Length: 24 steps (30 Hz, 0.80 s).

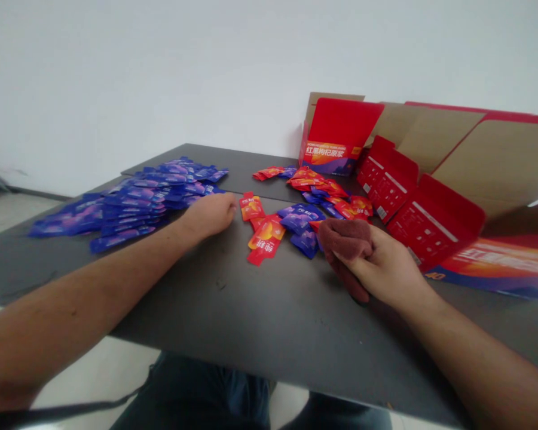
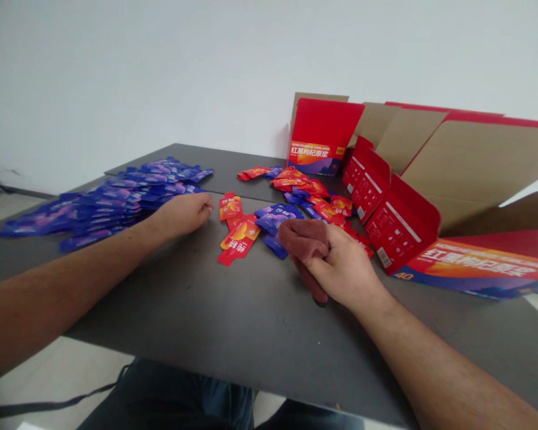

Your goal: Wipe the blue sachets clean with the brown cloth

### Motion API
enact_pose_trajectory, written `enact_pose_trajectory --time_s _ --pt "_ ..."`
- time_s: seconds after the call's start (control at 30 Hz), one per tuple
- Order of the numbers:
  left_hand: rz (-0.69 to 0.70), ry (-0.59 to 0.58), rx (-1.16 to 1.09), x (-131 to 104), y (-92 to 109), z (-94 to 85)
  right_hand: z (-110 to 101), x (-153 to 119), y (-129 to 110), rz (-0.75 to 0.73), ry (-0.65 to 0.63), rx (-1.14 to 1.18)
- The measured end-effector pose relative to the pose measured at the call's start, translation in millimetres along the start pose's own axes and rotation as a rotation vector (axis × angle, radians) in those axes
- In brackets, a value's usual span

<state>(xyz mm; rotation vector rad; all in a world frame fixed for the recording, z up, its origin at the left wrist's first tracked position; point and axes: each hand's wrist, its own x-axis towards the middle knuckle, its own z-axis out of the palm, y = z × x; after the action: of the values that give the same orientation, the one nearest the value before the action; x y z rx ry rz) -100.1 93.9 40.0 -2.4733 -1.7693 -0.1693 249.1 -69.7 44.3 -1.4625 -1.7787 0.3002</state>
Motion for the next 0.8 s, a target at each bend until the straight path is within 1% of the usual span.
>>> enact_pose_trajectory --time_s 0.1,0.17,0.23,0.3,0.37,0.43,0.53,0.6,0.7,0.8 --pt "0.020 0.020 -0.078 2 12 -5.0 -3 2 4 0.055 0.033 -0.032" --pt "0.049 0.040 -0.154 3 22 -8.4 -4 4 6 0.090 0.071 -0.003" --pt "0.088 0.049 -0.225 5 34 -11.0 -5 6 7 0.116 0.115 0.043" --pt "0.119 0.040 -0.247 12 49 -11.9 -5 8 6 0.124 0.150 0.087" --pt "0.128 0.035 -0.239 26 64 -9.9 -4 10 5 0.132 0.167 0.118" --pt "0.146 0.014 -0.236 45 78 -5.4 -4 11 4 0.142 0.163 0.144" --pt "0.161 -0.041 -0.237 76 98 2.8 -3 11 4 0.138 0.157 0.165" --pt "0.180 -0.083 -0.253 92 109 6.9 -4 11 6 0.125 0.162 0.150" --pt "0.191 -0.140 -0.306 106 120 9.5 -4 11 10 0.113 0.166 0.126" --pt "0.180 -0.154 -0.392 110 125 10.0 -4 11 12 0.110 0.149 0.162"
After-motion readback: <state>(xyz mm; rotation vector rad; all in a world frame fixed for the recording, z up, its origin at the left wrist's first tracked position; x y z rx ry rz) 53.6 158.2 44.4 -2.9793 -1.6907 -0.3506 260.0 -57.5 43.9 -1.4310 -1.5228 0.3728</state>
